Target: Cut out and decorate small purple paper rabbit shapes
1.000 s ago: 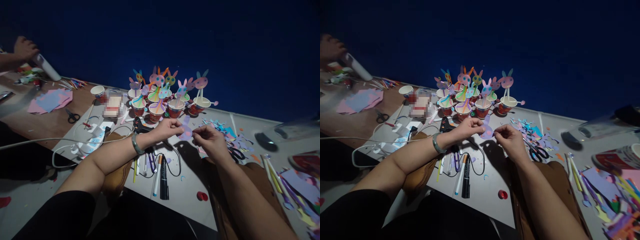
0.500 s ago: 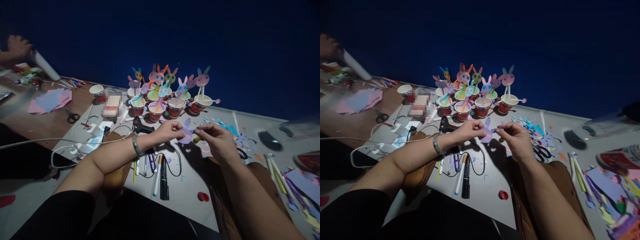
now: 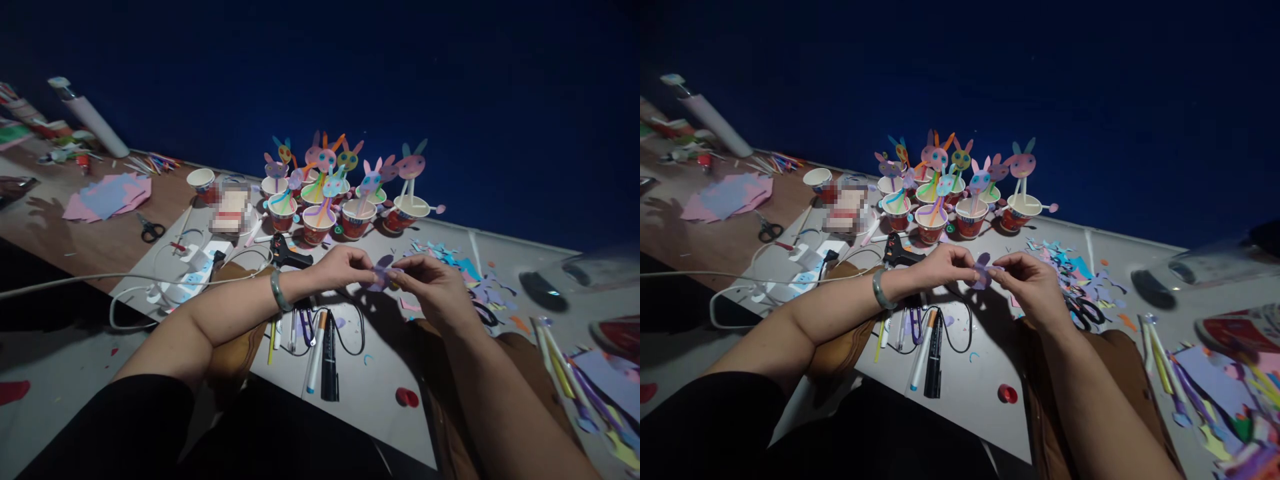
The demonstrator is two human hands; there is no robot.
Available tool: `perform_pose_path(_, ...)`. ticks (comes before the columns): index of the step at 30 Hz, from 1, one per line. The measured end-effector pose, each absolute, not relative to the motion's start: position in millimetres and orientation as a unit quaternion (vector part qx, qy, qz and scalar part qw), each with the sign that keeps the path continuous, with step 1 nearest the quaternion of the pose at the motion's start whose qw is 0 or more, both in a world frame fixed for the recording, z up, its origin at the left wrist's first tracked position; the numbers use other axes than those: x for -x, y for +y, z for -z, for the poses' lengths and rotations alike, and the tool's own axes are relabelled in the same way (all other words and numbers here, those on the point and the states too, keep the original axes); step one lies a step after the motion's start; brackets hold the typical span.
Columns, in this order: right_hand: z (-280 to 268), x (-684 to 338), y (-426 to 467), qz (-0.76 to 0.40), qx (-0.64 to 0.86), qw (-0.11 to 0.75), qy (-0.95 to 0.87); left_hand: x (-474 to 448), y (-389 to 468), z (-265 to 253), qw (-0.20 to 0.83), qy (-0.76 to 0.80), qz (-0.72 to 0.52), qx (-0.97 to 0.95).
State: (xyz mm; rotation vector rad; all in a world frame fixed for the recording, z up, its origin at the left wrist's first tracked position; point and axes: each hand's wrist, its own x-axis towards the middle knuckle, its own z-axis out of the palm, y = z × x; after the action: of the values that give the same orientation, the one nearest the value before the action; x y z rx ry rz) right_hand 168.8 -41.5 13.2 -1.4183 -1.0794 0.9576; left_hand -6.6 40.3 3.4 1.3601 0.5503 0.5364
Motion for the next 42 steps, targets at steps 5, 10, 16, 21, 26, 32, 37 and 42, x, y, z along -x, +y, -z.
perform_pose_path(5,-12.9,-170.8,-40.0,-0.407,0.587,0.544,-0.441,7.1,36.9,-7.9,0.706,0.26,-0.256,-0.607)
perform_pose_path(10,-12.4,-170.8,-38.9,-0.392,0.582,0.569,-0.428,7.2,36.7,-8.2,0.7,0.257,-0.276,-0.606)
perform_pose_path(16,-14.5,-164.9,-42.0,-0.375,0.592,0.55,-0.454,7.3,36.1,-8.9,0.685,0.248,-0.28,-0.625)
perform_pose_path(21,-16.5,-162.9,-43.3,-0.386,0.591,0.548,-0.448,7.8,32.7,-10.9,0.672,0.265,-0.292,-0.626)
perform_pose_path(26,-13.5,-165.1,-40.8,-0.43,0.585,0.564,-0.393,9.4,29.8,-18.3,0.687,0.281,-0.302,-0.599)
perform_pose_path(32,-9.7,-164.7,-41.0,-0.452,0.577,0.535,-0.42,8.6,30.9,-13.6,0.71,0.273,-0.296,-0.577)
perform_pose_path(37,-8.7,-168.8,-41.2,-0.383,0.593,0.58,-0.408,7.5,32.7,-6.6,0.712,0.276,-0.296,-0.573)
perform_pose_path(42,-9.3,-170.7,-42.5,-0.346,0.597,0.588,-0.422,7.5,34.0,-4.9,0.724,0.281,-0.265,-0.571)
